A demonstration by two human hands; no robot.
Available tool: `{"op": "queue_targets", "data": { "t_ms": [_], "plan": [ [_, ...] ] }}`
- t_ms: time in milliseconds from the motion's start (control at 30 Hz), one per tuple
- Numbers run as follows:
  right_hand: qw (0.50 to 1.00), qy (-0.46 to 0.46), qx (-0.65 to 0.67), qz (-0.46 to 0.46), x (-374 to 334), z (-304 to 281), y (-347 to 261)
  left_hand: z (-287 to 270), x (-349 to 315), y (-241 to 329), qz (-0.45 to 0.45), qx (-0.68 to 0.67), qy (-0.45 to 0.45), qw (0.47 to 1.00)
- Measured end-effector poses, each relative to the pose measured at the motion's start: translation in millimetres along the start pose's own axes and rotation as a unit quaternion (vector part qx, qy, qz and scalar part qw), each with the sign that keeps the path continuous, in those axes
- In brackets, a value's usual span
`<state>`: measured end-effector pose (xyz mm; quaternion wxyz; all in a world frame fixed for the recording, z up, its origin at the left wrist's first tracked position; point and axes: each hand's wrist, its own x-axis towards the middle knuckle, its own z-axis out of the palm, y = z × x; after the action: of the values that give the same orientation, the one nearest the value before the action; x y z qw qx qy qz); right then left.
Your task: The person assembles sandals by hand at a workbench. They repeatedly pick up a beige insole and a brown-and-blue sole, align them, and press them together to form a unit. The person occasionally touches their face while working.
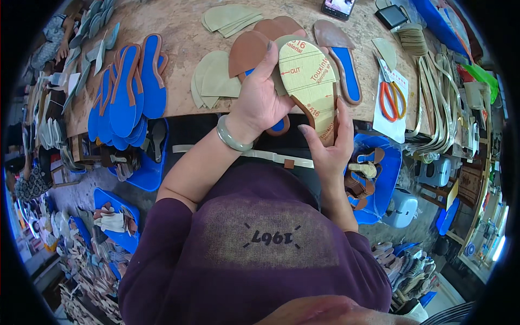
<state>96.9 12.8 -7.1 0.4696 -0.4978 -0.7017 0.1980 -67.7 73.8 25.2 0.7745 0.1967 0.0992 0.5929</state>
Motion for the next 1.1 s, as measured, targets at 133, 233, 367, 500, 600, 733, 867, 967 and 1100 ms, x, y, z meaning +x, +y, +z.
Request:
{"op": "queue_targets", "data": {
  "t_ms": [133,233,367,500,600,733,867,967,1100],
  "plan": [
    [1.000,0.007,-0.024,-0.010,3.4,-0.2,0.3,-4.4,0.6,0.7,-0.005,0.013,-0.002,1.000],
    [0.997,0.024,-0.047,-0.054,5.3,2.1,3.4,-6.9,2.0,0.1,-0.006,0.022,-0.007,1.000],
    [0.997,0.025,-0.048,-0.049,5.9,3.7,1.6,-9.2,1.9,0.1,-0.008,0.023,-0.006,1.000],
    [0.999,0.009,-0.034,-0.008,3.5,4.2,-1.3,-6.2,0.5,-0.1,0.003,0.043,-0.001,0.999],
    [1.000,-0.001,-0.020,0.020,2.7,4.7,-2.1,-7.0,1.7,-1.1,0.004,0.042,-0.003,0.999],
    [1.000,0.000,-0.015,0.025,2.2,4.7,-2.2,-6.8,1.4,-2.1,0.004,0.018,-0.001,1.000],
    [0.998,0.030,-0.046,-0.041,4.7,4.5,-0.2,-6.5,0.0,-3.5,0.011,0.013,0.021,1.000],
    [0.998,0.024,-0.046,-0.038,5.8,3.8,-1.1,-3.6,-0.7,-2.1,0.012,0.007,0.019,1.000],
    [0.998,0.023,-0.044,-0.042,3.1,6.6,2.1,-3.1,0.4,-2.3,0.007,-0.013,0.005,1.000]
  ]
}}
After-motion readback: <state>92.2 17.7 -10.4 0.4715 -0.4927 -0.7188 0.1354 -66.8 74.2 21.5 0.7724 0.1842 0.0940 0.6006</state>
